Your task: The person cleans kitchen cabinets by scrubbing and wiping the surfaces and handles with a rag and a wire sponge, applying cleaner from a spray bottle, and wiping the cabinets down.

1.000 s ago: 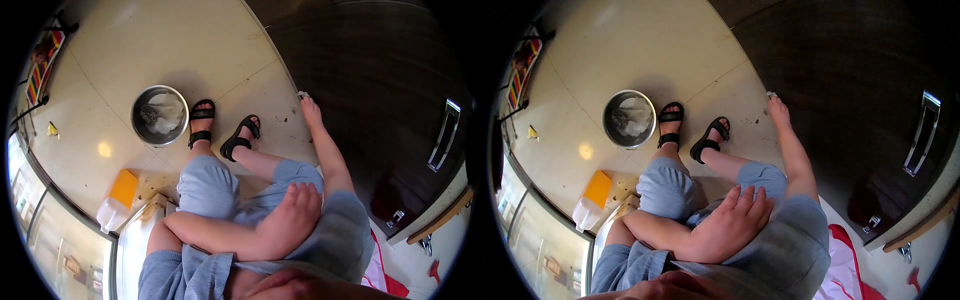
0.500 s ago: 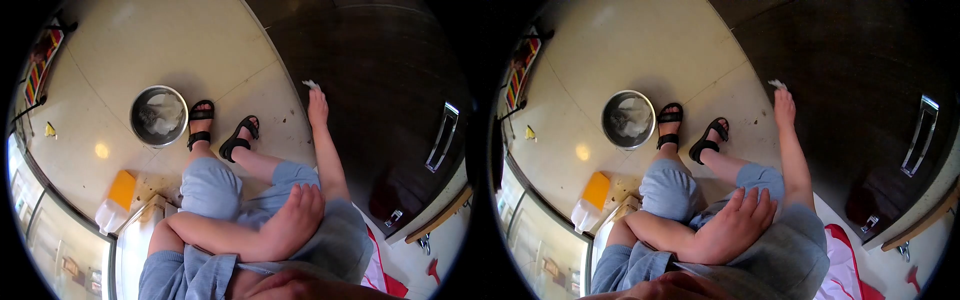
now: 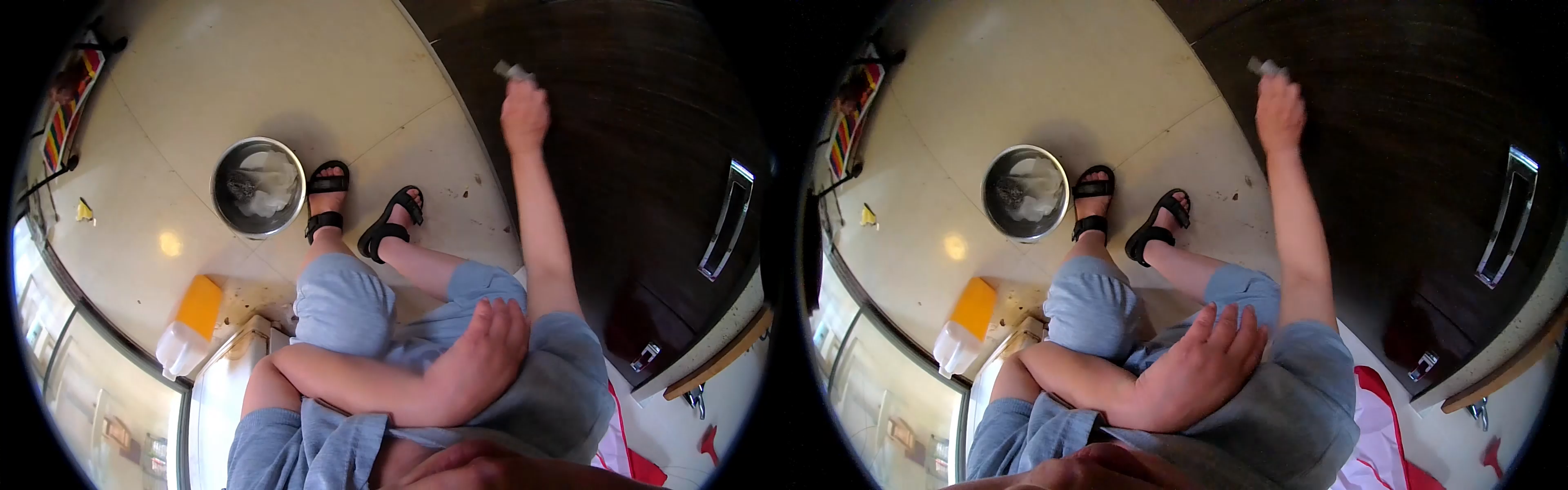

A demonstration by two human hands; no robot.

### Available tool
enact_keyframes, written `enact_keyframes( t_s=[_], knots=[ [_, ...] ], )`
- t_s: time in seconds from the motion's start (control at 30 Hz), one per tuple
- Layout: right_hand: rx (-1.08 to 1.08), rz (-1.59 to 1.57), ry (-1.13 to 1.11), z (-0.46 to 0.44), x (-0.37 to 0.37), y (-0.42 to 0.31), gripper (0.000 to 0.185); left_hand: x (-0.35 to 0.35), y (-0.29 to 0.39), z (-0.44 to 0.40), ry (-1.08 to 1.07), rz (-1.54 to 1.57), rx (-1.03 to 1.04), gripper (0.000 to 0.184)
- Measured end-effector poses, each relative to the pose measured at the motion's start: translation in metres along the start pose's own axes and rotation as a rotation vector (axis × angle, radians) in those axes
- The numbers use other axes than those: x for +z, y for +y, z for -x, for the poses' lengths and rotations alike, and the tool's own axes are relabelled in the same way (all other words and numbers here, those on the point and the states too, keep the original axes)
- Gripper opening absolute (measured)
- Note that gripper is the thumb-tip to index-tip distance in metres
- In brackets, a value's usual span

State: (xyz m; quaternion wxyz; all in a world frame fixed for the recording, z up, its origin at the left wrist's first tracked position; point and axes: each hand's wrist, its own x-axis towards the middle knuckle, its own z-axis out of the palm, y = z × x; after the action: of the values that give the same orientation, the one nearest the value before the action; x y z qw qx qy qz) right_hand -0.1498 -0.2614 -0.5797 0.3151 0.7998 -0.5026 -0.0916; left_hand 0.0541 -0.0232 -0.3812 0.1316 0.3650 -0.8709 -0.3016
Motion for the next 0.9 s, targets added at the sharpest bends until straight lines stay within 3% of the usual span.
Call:
enact_keyframes(
  t_s=[0.07,0.13,0.23,0.43,0.5,0.6,0.63,0.7,0.73,0.83,0.9],
  knots=[
    [-0.164,0.083,-0.033,0.071,0.050,-0.018,0.017,0.001,0.000,0.001,0.004,-0.008,0.001,0.041],
    [-0.167,-0.130,-0.100,0.123,0.069,-0.015,0.017,0.001,-0.002,0.005,0.019,-0.005,-0.009,0.040],
    [-0.144,0.012,-0.520,0.109,0.023,0.014,0.016,0.003,0.001,0.009,0.060,0.050,-0.016,0.039],
    [0.015,-0.072,0.429,-0.022,-0.094,0.072,0.020,-0.001,0.001,0.004,0.036,0.020,0.005,0.040],
    [-0.020,-0.021,0.439,-0.018,-0.068,0.070,0.022,0.002,0.002,0.001,0.038,0.015,0.002,0.040],
    [-0.191,0.011,-0.004,0.056,-0.004,0.043,0.022,0.003,0.003,0.001,0.039,0.021,0.010,0.041],
    [-0.278,0.083,-0.302,0.092,0.021,0.035,0.026,0.003,0.005,0.002,0.033,0.020,0.013,0.041],
    [-0.422,0.125,-0.333,0.172,0.055,0.039,0.032,0.002,0.006,0.006,0.026,0.019,0.022,0.041],
    [-0.416,0.056,-0.485,0.194,0.055,0.048,0.036,0.002,0.006,0.008,0.029,0.015,0.025,0.041],
    [-0.441,0.224,-0.518,0.158,0.015,0.057,0.042,0.000,0.009,0.008,0.005,0.033,0.045,0.041],
    [-0.418,0.263,-0.138,0.103,-0.003,0.061,0.043,0.001,0.012,0.006,-0.004,0.033,0.058,0.041]
  ],
)
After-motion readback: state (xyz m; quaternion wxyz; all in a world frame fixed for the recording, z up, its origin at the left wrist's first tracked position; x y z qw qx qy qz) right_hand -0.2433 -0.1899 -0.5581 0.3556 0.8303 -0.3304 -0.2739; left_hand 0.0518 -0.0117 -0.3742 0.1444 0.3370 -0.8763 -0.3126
